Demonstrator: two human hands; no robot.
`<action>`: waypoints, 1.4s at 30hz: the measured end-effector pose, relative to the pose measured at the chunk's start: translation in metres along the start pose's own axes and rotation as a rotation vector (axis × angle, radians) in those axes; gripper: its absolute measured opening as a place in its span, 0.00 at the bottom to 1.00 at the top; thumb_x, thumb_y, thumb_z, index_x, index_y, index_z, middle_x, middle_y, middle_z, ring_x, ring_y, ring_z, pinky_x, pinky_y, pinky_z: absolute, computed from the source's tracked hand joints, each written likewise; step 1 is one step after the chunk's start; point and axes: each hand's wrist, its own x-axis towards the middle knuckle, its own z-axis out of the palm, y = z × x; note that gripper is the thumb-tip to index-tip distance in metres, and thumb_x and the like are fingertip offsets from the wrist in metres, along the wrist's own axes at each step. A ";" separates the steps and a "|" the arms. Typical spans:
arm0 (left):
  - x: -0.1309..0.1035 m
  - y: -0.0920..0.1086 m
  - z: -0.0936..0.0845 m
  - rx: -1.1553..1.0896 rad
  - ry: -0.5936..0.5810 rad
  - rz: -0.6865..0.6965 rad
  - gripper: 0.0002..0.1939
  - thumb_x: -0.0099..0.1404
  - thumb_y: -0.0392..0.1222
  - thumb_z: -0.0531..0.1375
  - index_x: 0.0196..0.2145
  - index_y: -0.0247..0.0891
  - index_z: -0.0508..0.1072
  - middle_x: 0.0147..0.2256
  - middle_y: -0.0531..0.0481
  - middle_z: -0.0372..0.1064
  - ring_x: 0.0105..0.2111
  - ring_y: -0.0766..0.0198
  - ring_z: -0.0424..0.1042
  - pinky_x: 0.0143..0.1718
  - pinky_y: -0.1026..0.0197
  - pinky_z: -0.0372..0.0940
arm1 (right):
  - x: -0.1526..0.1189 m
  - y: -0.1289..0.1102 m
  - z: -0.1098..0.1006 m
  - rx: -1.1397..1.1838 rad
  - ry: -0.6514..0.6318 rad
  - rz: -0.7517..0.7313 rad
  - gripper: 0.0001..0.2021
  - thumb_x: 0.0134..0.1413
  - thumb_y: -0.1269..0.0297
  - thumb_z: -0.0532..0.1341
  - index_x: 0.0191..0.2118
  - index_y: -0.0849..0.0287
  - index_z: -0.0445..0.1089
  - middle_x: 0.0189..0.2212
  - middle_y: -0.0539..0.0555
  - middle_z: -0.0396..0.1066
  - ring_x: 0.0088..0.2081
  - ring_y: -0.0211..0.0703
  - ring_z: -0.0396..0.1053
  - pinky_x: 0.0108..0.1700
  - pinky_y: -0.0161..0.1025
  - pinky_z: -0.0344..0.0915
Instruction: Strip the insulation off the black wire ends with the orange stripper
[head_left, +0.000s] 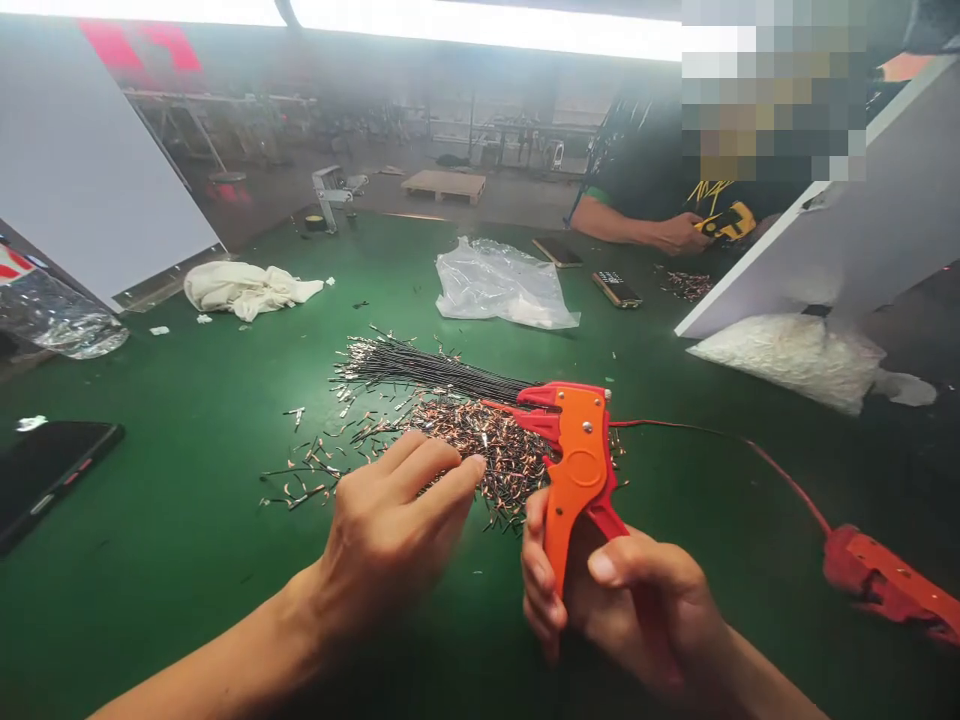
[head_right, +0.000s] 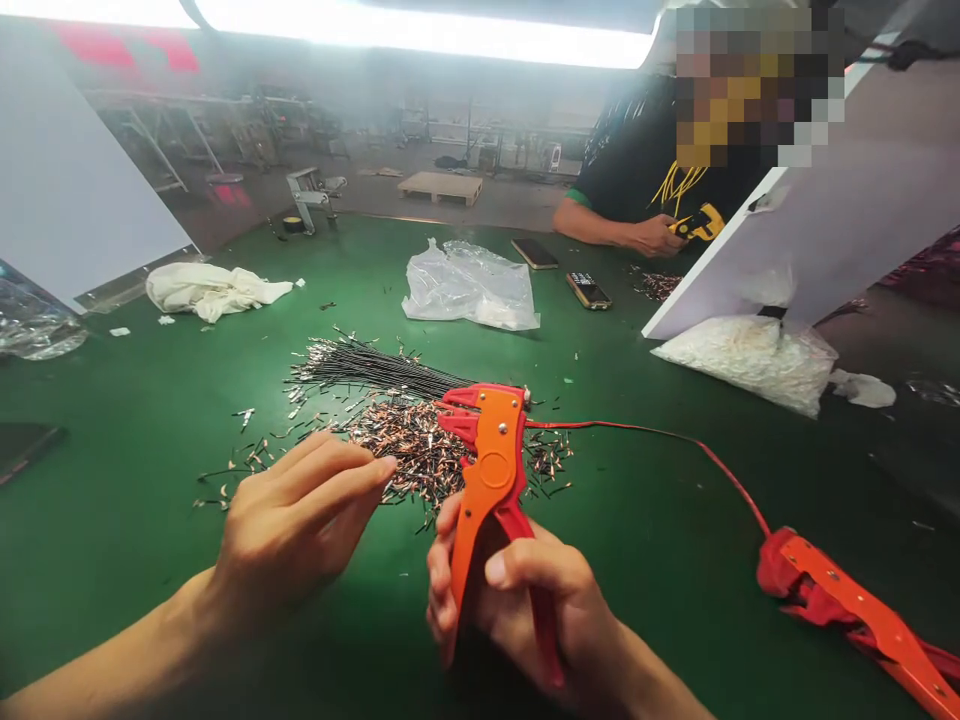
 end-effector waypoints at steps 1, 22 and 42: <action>0.000 0.000 -0.001 -0.001 0.011 0.013 0.11 0.59 0.25 0.61 0.39 0.34 0.71 0.28 0.50 0.70 0.28 0.67 0.64 0.28 0.65 0.62 | 0.001 0.002 -0.002 0.019 -0.023 0.009 0.19 0.42 0.69 0.57 0.44 0.65 0.68 0.30 0.57 0.70 0.29 0.44 0.68 0.32 0.43 0.65; 0.005 -0.007 -0.007 0.162 0.055 -0.010 0.06 0.61 0.28 0.61 0.35 0.35 0.70 0.22 0.54 0.69 0.22 0.67 0.63 0.29 0.61 0.59 | -0.002 -0.008 -0.002 -0.296 0.065 -0.077 0.17 0.43 0.63 0.65 0.41 0.63 0.69 0.30 0.54 0.70 0.30 0.42 0.67 0.34 0.39 0.61; 0.003 -0.013 0.002 0.218 -0.035 -0.083 0.04 0.64 0.32 0.58 0.33 0.36 0.73 0.21 0.55 0.68 0.24 0.64 0.63 0.37 0.56 0.59 | 0.011 -0.177 -0.054 -1.778 0.938 0.290 0.10 0.35 0.73 0.66 0.20 0.57 0.62 0.15 0.48 0.60 0.20 0.40 0.57 0.26 0.39 0.46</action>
